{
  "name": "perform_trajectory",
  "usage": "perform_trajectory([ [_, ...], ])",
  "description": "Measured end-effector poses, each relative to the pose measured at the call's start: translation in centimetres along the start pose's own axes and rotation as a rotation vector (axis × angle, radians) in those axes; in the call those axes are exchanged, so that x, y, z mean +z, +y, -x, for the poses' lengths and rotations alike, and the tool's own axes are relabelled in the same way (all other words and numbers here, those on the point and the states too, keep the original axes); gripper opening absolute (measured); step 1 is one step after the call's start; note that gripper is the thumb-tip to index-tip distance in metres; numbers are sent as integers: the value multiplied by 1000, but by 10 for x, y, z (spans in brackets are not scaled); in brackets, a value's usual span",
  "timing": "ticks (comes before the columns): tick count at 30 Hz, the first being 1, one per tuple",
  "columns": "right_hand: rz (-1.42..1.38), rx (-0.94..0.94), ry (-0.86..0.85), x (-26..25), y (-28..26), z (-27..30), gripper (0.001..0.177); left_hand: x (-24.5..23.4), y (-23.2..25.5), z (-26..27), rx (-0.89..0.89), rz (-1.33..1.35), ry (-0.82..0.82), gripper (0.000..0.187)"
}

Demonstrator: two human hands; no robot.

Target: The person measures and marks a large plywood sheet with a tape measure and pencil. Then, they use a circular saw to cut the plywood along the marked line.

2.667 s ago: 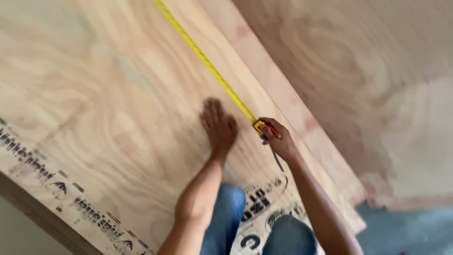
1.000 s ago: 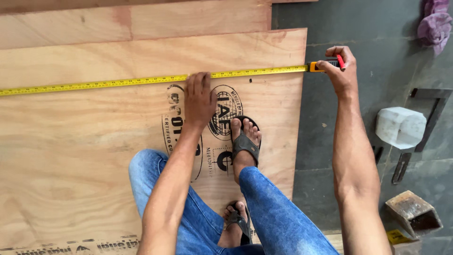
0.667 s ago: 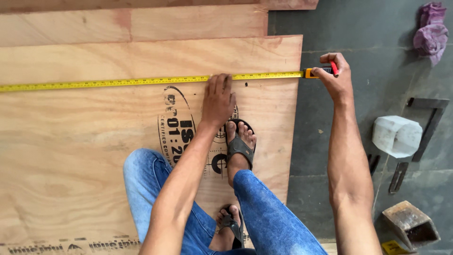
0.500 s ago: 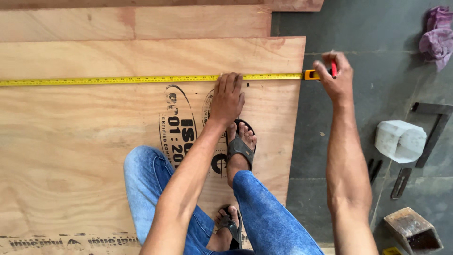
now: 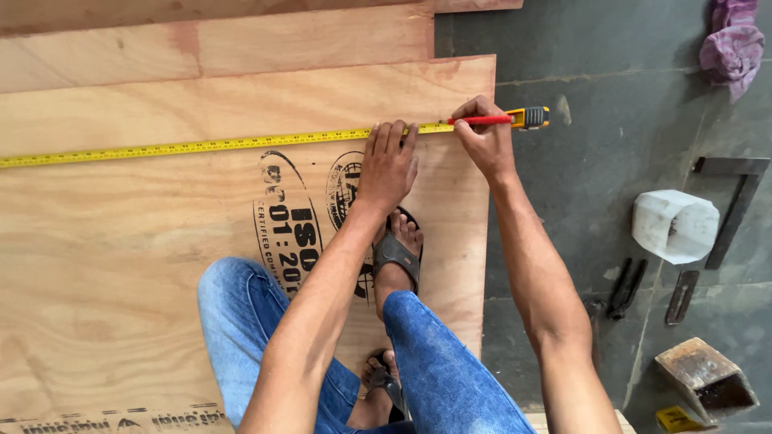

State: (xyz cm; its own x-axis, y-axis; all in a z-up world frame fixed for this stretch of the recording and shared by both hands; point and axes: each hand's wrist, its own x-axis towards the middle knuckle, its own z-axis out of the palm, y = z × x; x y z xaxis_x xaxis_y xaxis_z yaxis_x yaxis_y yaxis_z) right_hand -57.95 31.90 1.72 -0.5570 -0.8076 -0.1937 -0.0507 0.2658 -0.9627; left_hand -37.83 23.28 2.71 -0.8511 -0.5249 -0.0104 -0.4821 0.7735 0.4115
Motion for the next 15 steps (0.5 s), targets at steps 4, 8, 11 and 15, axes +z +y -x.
perform_trajectory([
  [4,212,-9,-9,-1,-3,-2,14,2,2,1,0,-30,14,69],
  [8,158,-9,-14,2,-10,-2,17,2,3,1,2,-44,28,71],
  [11,117,18,-22,4,-9,-3,18,-1,1,1,13,-50,39,71],
  [15,146,-47,-33,1,-3,-3,16,-5,0,1,33,-44,66,70],
])
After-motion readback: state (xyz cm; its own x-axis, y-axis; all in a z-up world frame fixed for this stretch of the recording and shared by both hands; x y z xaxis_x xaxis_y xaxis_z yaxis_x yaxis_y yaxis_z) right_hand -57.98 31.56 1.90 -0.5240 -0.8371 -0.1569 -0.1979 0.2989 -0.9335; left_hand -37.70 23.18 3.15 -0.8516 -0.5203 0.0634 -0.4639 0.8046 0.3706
